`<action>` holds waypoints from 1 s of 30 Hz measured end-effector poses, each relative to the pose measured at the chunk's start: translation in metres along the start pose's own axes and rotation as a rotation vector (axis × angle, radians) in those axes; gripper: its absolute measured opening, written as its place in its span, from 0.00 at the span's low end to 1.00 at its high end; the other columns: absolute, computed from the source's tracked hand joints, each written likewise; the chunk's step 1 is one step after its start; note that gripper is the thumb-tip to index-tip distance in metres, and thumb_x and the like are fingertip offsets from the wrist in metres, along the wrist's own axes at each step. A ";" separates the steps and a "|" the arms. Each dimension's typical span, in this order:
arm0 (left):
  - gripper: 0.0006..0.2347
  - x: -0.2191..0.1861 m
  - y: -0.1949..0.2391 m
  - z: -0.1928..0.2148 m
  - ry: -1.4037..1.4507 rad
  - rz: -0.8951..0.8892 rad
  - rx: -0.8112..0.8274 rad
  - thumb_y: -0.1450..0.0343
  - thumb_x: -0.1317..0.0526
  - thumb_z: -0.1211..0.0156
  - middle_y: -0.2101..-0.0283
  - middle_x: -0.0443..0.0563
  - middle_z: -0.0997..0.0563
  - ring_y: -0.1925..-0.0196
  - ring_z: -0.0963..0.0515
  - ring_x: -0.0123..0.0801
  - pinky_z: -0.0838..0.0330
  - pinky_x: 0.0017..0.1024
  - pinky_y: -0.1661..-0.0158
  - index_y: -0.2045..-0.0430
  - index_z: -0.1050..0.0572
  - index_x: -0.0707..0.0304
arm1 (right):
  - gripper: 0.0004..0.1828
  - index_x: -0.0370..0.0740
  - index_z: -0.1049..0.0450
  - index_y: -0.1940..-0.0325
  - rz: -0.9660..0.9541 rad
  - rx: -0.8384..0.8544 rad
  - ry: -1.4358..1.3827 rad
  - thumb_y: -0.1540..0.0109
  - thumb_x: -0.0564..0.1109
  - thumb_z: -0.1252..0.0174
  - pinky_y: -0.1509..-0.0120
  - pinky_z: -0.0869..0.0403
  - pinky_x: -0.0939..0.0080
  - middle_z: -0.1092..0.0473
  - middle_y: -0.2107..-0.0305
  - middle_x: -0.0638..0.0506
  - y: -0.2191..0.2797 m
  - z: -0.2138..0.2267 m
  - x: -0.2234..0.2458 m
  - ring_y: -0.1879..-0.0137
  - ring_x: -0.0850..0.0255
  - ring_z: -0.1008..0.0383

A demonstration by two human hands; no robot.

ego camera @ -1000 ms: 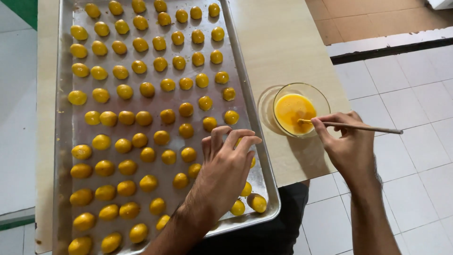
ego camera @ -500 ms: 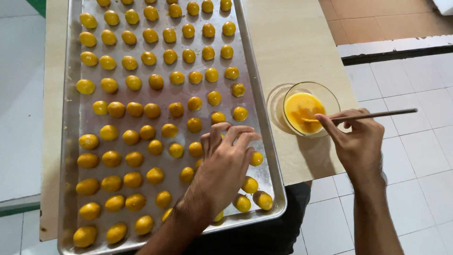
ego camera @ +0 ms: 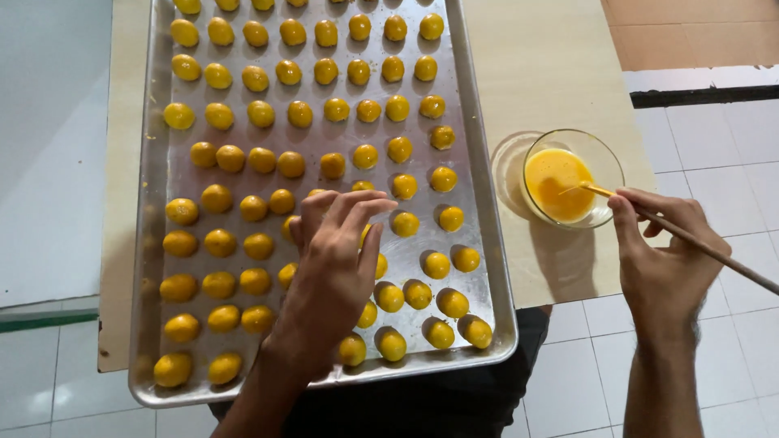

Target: The person uses a brush to apply a yellow liquid from a glass bowl onto small, round yellow items arranged on a metal baking tray. The person repeatedly dips the brush into the bowl and coats the items one by one.

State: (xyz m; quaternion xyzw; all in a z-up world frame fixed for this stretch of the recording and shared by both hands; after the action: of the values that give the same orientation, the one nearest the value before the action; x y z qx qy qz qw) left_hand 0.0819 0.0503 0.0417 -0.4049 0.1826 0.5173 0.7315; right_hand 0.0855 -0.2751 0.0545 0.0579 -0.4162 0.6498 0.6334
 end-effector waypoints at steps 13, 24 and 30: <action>0.13 -0.003 0.018 -0.044 -0.156 -0.022 0.224 0.32 0.63 0.39 0.44 0.47 0.27 0.40 0.37 0.45 0.45 0.44 0.46 0.54 0.26 0.53 | 0.05 0.25 0.20 0.42 -0.017 -0.014 -0.011 0.22 0.26 0.35 0.51 0.31 0.62 0.23 0.51 0.38 0.017 -0.003 -0.018 0.48 0.55 0.26; 0.07 -0.014 0.032 -0.037 -0.134 -0.037 0.277 0.28 0.60 0.45 0.46 0.57 0.28 0.41 0.37 0.50 0.47 0.49 0.44 0.62 0.25 0.61 | 0.03 0.21 0.21 0.41 0.012 -0.050 -0.042 0.19 0.24 0.35 0.48 0.28 0.59 0.24 0.49 0.35 0.027 -0.008 -0.026 0.47 0.52 0.25; 0.08 -0.022 0.043 -0.063 -0.153 -0.053 0.331 0.34 0.62 0.39 0.42 0.54 0.32 0.39 0.38 0.52 0.42 0.47 0.46 0.64 0.24 0.62 | 0.02 0.20 0.22 0.43 -0.001 -0.051 -0.053 0.19 0.23 0.36 0.47 0.29 0.60 0.24 0.49 0.34 0.032 -0.003 -0.034 0.46 0.51 0.24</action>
State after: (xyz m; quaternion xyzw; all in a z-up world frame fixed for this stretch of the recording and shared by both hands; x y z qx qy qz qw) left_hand 0.0437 -0.0065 0.0011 -0.2432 0.1982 0.4902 0.8132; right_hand 0.0658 -0.2946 0.0172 0.0592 -0.4492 0.6370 0.6237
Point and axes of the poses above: each hand's wrist, its own y-axis away from the middle knuckle, its own z-axis out of the back of the hand, x = y × z, the point moved 10 cm from there along -y, towards the middle knuckle
